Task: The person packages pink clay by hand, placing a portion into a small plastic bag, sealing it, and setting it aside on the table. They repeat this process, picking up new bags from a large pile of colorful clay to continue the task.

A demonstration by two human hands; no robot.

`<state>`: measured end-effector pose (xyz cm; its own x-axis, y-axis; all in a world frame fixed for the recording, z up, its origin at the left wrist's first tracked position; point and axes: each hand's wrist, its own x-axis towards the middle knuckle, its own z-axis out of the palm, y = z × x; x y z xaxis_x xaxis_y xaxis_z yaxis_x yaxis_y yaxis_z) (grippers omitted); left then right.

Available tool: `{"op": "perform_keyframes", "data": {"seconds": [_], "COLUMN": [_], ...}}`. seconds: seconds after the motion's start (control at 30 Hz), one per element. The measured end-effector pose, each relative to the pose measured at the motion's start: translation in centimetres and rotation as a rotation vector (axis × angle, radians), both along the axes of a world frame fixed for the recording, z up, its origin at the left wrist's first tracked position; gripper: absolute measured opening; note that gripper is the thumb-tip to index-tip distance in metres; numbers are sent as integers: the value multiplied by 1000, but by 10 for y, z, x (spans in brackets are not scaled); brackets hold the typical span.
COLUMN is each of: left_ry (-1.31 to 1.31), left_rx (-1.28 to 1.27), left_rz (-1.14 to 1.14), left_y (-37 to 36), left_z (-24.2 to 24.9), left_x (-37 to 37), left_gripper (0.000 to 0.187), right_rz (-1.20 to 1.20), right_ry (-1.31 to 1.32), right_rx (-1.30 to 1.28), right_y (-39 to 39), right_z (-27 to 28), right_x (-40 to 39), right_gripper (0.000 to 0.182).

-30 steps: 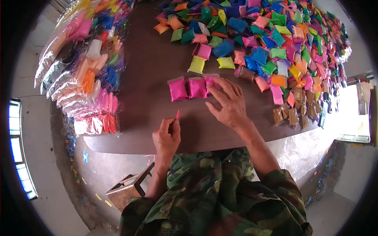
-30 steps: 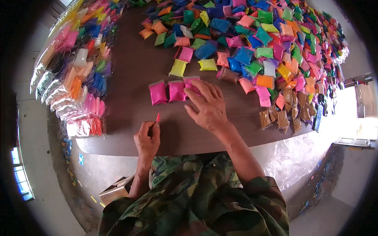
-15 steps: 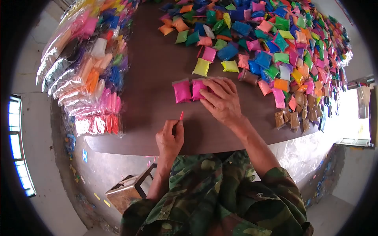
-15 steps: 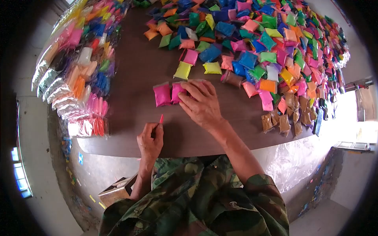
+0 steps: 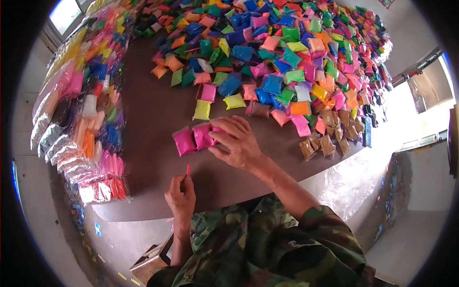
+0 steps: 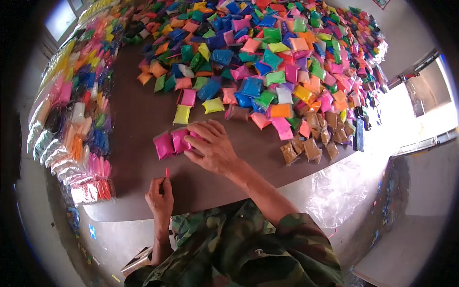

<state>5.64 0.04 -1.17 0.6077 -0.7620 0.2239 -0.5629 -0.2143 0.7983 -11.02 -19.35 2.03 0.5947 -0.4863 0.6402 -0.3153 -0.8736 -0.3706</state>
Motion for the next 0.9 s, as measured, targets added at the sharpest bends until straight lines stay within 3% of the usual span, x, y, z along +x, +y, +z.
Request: {"op": "perform_keyframes", "data": {"seconds": [0.2, 0.27, 0.33, 0.4, 0.6, 0.7, 0.9], "left_ry": [-58, -87, -102, -106, -129, -121, -101], "left_rx": [-32, -39, -30, -8, 4, 16, -27], "left_rz": [-11, -18, -18, -12, -27, -19, -18], "left_y": [-1, -2, -1, -1, -3, -2, -1], "left_z": [2, 0, -3, -7, -1, -1, 1], "left_x": [-1, 0, 2, 3, 2, 2, 1], "left_gripper": [8, 7, 7, 7, 8, 9, 9], "right_rz": [-278, -480, -581, -656, -1011, -1061, -956], "right_ry": [-57, -51, -72, -108, 181, 230, -106], "right_rx": [-33, -172, -90, -172, 132, 178, 139], "right_y": [-55, -79, -115, -151, -190, -203, -194], "right_z": [19, 36, 42, 36, 57, 56, 61], "right_x": [-63, -90, -126, -160, -164, -162, -193], "right_gripper": [20, 17, 19, 23, 40, 44, 39]}}
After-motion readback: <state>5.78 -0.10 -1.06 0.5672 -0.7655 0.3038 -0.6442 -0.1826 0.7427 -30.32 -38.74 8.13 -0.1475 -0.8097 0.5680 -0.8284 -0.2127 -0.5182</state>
